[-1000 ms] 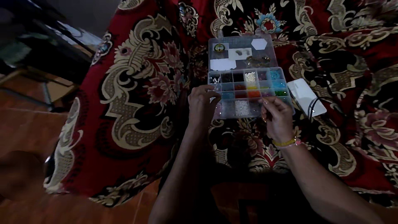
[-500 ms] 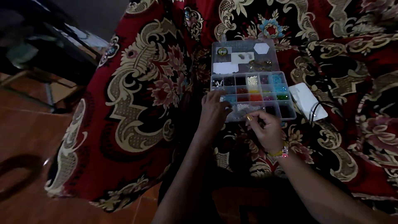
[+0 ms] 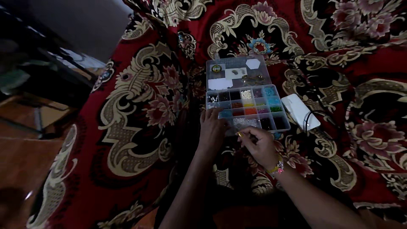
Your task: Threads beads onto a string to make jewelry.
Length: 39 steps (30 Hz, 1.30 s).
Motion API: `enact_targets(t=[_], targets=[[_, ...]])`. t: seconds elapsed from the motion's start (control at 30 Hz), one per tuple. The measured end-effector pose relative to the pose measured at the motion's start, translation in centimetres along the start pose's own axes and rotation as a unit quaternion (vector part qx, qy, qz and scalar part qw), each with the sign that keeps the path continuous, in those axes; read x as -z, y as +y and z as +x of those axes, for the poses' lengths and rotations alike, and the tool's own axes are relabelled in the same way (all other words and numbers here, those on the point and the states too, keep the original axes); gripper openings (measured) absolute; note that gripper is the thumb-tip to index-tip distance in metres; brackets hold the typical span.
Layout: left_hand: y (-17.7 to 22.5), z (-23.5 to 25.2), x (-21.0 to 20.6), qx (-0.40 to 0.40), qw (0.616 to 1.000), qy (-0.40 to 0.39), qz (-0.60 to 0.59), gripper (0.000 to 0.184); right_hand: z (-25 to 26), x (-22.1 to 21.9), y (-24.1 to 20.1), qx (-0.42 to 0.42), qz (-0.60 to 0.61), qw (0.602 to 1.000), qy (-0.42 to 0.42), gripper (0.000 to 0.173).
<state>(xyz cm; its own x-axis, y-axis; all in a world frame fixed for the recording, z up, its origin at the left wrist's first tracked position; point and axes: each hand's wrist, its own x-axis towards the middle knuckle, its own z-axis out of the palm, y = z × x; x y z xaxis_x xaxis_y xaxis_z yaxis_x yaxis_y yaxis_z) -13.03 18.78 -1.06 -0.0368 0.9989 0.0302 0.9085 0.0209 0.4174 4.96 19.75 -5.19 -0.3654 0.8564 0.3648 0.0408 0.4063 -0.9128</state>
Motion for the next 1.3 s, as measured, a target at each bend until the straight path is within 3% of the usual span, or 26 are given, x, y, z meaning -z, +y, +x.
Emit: enact_targets(t=[0.4,0.57,0.67,0.73,0.8,0.87,1.1,1.3], targets=[[-0.2,-0.1,0.1,0.009,1.000,-0.007,-0.006,0.011,0.2,0.0,-0.3,-0.048,0.071,0.996,0.019,0.016],[-0.8,-0.1,0.4,-0.016,0.988,0.112,-0.102,0.011,0.2,0.2,-0.3,-0.060,0.072,0.995,0.028,0.016],[-0.7,-0.3,1.2,0.024,0.935,0.123,-0.332,0.011,0.3,0.3,-0.4,-0.087,0.099,0.990,0.047,0.014],[-0.2,-0.2,1.2,0.073,0.838,0.068,-0.537,0.008,0.4,0.3,-0.3,-0.094,0.118,0.987,0.053,0.014],[0.7,-0.1,0.8,0.124,0.746,0.007,-0.655,0.012,0.4,0.4,-0.4,-0.098,0.127,0.986,0.054,0.014],[1.3,0.1,0.2,0.154,0.696,-0.039,-0.700,0.016,0.3,0.5,-0.5,-0.091,0.131,0.986,0.051,0.015],[1.7,0.0,-1.6,0.160,0.609,-0.132,-0.765,0.021,0.4,0.7,-0.6,-0.072,0.152,0.984,0.059,0.013],[1.7,0.0,-1.8,0.140,0.622,-0.154,-0.755,0.020,0.4,0.7,-0.7,-0.078,0.160,0.982,0.063,0.012]])
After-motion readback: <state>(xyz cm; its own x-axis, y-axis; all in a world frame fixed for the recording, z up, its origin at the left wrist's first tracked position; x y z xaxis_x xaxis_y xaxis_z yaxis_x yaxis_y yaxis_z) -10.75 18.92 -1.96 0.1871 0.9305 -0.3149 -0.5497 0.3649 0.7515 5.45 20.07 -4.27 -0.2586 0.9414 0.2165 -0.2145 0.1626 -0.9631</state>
